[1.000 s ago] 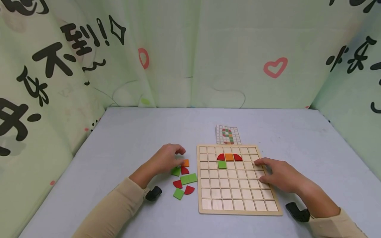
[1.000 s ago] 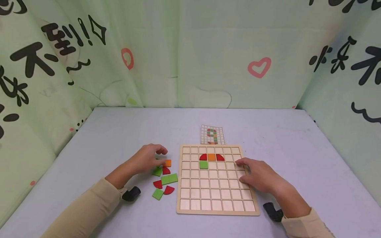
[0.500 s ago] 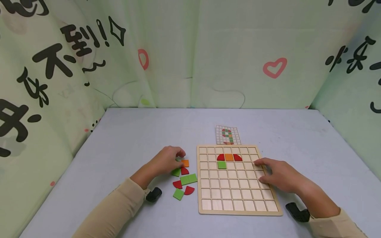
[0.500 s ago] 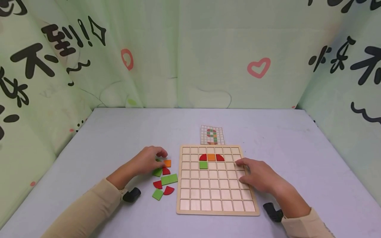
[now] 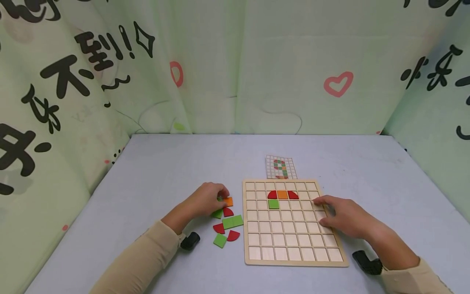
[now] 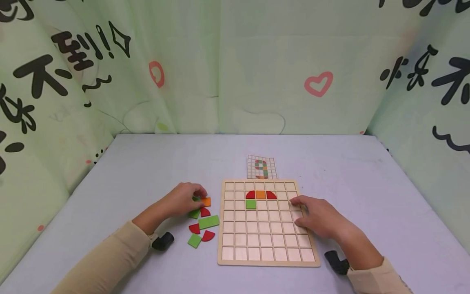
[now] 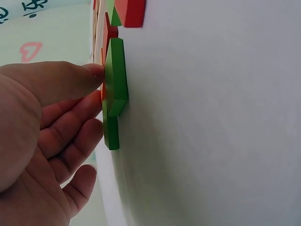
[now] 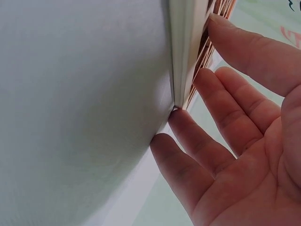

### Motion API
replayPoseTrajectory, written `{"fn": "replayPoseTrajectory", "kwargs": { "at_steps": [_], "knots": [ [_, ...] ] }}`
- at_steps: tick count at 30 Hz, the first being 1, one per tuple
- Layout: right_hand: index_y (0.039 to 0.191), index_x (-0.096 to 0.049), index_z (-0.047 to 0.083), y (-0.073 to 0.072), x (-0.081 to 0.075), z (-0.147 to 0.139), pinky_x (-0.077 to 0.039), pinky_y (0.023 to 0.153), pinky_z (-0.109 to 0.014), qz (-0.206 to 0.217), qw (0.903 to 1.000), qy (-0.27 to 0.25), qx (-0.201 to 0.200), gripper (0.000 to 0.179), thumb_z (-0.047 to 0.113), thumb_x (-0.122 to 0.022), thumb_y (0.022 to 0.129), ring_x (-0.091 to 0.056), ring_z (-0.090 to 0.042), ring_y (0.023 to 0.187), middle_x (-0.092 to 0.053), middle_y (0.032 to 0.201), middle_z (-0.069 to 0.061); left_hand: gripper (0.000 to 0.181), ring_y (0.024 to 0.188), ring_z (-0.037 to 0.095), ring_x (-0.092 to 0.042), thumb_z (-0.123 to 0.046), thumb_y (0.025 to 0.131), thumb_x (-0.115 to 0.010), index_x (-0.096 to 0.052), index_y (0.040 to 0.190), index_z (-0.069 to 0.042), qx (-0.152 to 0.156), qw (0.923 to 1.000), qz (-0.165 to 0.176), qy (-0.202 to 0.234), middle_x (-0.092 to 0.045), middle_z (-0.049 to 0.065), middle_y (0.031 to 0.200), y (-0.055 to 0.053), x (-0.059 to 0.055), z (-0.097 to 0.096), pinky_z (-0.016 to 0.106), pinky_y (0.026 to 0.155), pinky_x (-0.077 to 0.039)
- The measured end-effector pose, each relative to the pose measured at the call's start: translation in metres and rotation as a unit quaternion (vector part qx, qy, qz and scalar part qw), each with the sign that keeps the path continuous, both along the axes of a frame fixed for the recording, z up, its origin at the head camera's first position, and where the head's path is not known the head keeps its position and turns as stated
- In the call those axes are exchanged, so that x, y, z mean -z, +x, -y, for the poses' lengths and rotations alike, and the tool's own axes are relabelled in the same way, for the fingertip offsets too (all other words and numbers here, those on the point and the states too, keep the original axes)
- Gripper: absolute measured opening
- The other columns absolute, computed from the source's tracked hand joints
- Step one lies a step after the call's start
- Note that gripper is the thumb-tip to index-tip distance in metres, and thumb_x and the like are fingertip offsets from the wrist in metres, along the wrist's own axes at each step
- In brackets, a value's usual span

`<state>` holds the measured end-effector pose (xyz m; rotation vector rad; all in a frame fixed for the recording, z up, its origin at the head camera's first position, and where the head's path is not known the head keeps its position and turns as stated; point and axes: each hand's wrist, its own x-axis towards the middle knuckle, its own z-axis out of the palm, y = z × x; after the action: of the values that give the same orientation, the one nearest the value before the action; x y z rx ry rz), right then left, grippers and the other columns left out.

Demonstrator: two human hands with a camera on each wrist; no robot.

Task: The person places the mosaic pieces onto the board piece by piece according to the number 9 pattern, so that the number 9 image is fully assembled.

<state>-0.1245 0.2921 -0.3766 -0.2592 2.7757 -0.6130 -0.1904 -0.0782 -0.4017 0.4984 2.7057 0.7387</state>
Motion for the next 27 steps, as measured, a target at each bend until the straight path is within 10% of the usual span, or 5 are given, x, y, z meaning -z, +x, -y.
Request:
{"fn": "replayPoseTrajectory", "kwargs": {
  "at_steps": [27],
  "knots": [
    [0.134,-0.057,0.001,0.0018,-0.0023,0.0022,-0.038,0.098,-0.065,0.002,1.0,-0.004,0.004,0.056,0.021,-0.077,0.085,-0.045,-0.051,0.126,-0.052,0.136,-0.03,0.025,0.094,0.018,-0.054,-0.014,0.088,-0.077,-0.07,0.111,-0.01,-0.001,0.9993,-0.026,-0.028,-0.065,0.001,0.1,-0.0009,-0.0042,-0.0052,0.025,0.076,-0.052]
  ]
}}
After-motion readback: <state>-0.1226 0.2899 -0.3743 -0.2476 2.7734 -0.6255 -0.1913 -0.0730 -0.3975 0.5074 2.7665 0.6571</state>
